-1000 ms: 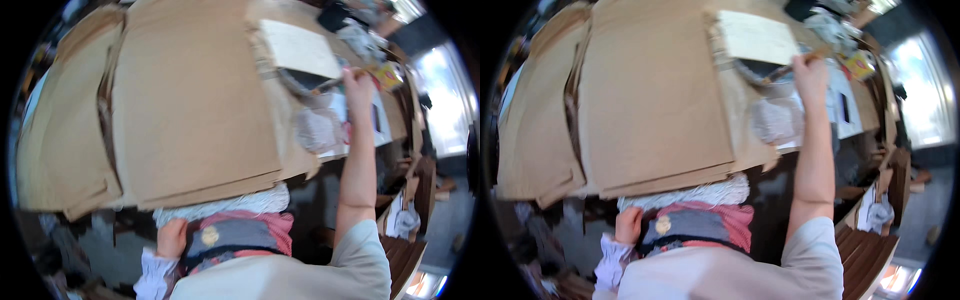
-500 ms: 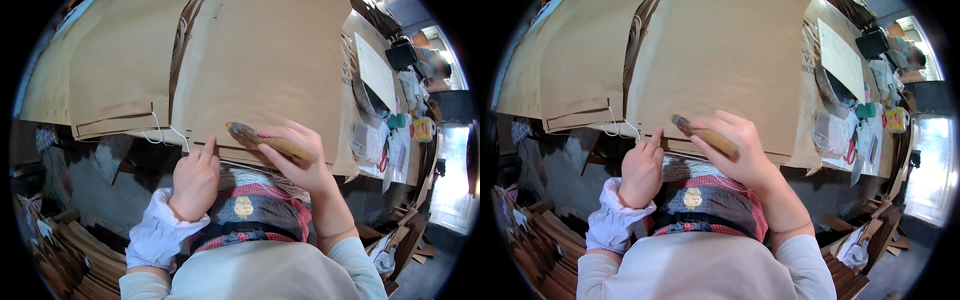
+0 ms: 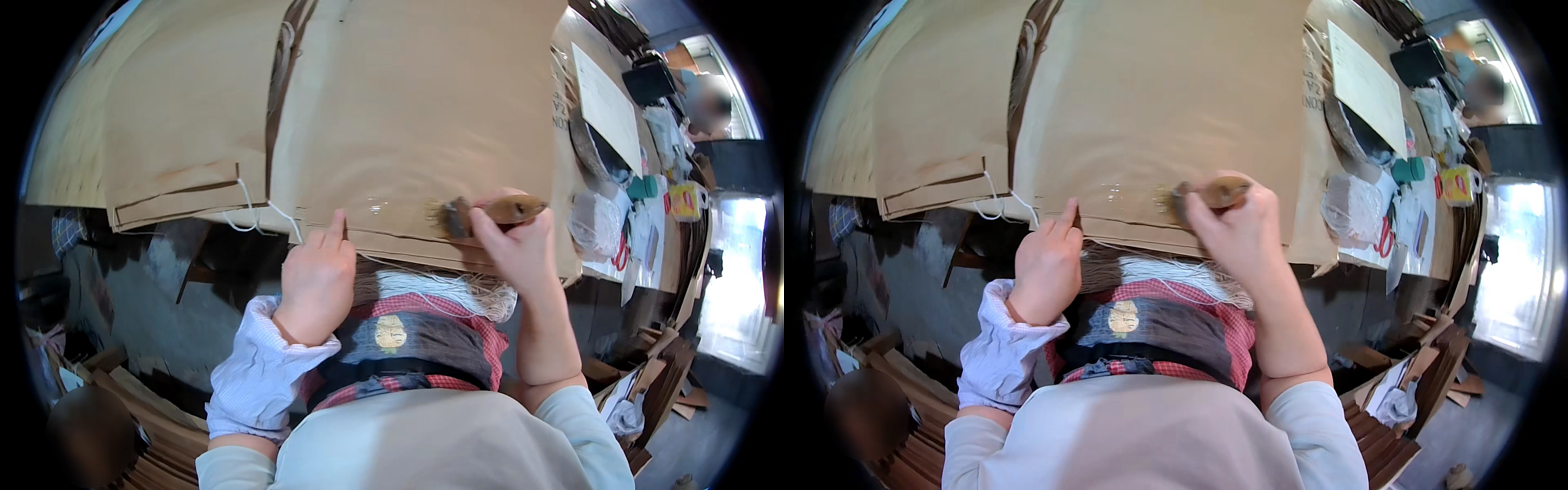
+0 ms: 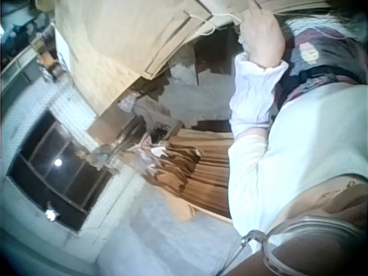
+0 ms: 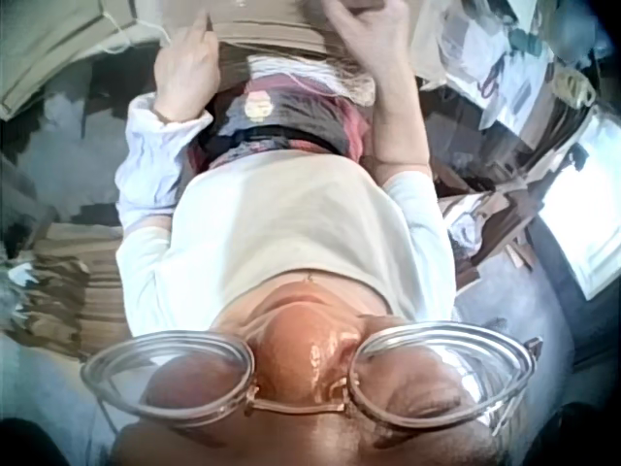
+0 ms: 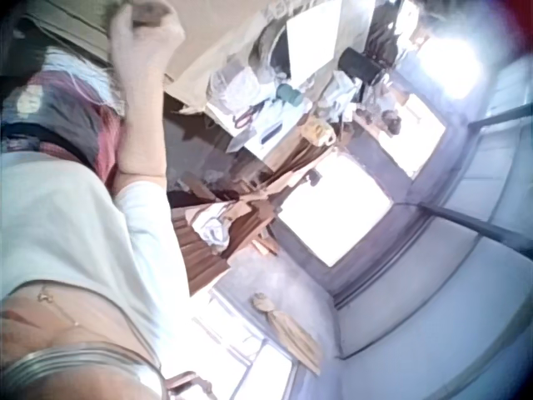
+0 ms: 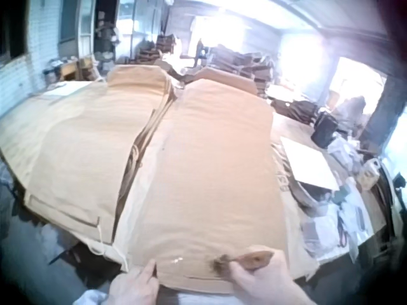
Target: The person assembles a stack of flat cardboard pieces by applying glue to the edges with a brush and attaching white string to secure them. The person repeatedly dips the brush into a container, applies glue, and presses the string onto the cardboard.
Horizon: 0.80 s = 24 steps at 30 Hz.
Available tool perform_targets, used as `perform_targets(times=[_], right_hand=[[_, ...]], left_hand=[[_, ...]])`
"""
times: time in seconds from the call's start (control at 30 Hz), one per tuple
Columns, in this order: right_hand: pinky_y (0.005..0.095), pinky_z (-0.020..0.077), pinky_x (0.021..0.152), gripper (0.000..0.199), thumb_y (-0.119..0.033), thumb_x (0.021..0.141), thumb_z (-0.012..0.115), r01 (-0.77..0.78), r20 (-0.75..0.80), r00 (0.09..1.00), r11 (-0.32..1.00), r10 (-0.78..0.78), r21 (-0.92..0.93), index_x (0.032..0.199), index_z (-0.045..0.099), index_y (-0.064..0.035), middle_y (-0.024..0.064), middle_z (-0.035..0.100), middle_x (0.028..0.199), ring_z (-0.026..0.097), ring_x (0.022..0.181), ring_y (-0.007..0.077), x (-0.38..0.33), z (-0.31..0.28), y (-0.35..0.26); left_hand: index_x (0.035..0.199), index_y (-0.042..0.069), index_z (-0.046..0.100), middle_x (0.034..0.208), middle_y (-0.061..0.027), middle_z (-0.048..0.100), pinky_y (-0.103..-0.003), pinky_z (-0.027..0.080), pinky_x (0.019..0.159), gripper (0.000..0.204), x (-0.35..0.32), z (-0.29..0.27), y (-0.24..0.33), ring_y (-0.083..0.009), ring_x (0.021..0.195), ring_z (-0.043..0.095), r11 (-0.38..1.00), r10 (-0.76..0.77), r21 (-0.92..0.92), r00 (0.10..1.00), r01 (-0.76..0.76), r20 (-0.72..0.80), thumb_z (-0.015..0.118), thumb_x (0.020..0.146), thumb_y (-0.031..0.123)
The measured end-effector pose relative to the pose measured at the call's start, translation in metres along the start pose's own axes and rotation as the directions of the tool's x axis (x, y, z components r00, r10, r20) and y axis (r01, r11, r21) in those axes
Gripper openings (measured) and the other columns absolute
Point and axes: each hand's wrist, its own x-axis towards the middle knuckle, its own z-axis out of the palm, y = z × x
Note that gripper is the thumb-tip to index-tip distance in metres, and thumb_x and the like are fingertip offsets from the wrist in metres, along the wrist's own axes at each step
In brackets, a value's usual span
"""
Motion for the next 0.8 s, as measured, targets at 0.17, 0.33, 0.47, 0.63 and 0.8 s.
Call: perform_targets(times=[0.17,0.33,0.47,0.63,0.8], right_hand=[[0.0315,0.0494,0.058,0.014,-0.012,0.074,0.064,-0.102,-0.161,0.985,0.962,0.062,-0.255,0.073,0.062,0.0025,0.0128,0.064,0.064,0.064,0.059,0.0208,-0.011,-0.057,0.049],[0.0382,0.0473,0.058,0.021,-0.016,0.072,0.062,-0.044,-0.2,0.978,0.891,-0.053,-0.453,0.068,0.057,0.0032,0.0194,0.056,0.062,0.06,0.058,0.0327,-0.004,-0.069,0.066],[0.0296,0.0449,0.055,0.016,-0.014,0.077,0.066,-0.091,-0.194,0.975,0.992,0.107,0.087,0.077,0.064,0.002,0.0042,0.058,0.061,0.055,0.056,0.0148,-0.004,-0.096,0.063],[0.0285,0.0468,0.069,0.023,-0.002,0.078,0.064,-0.008,-0.591,0.803,0.99,-0.079,-0.144,0.101,0.066,0.0006,0.0049,0.063,0.083,0.058,0.075,0.016,-0.027,-0.179,0.117],[0.0381,0.0489,0.076,0.032,0.005,0.076,0.057,0.039,-0.256,0.877,0.593,-0.406,-0.805,0.107,0.063,0.0008,0.013,0.062,0.097,0.06,0.087,0.0316,-0.05,-0.174,0.158]], left_hand=[[0.075,-0.002,0.058,0.122,-0.0225,0.056,-0.037,0.049,0.064,0.013,0.003,0.0,0.001,-0.0282,0.082,0.058,1.0,0.015,0.02,1.0,-0.016,0.014,0.059,0.062,0.001],[0.073,-0.003,0.055,0.121,-0.024,0.056,-0.039,0.05,0.068,0.008,0.008,-0.002,0.007,-0.0311,0.079,0.059,0.999,0.011,0.035,0.999,-0.012,0.032,0.058,0.065,-0.002],[0.071,-0.002,0.053,0.123,-0.0248,0.054,-0.04,0.05,0.069,0.006,0.009,-0.004,0.009,-0.0321,0.08,0.059,0.999,0.004,0.045,0.998,-0.007,0.065,0.058,0.07,-0.002],[0.076,-0.003,0.057,0.107,-0.0225,0.061,-0.037,0.049,0.062,0.005,0.011,-0.016,0.02,-0.031,0.074,0.058,0.997,0.068,-0.019,0.995,-0.07,-0.079,0.06,0.076,0.001],[0.083,-0.001,0.064,0.061,-0.0091,0.055,-0.031,0.04,0.048,0.007,-0.003,-0.074,0.037,-0.025,0.051,0.052,0.677,0.261,-0.734,0.95,-0.053,0.172,0.06,0.077,0.0]])
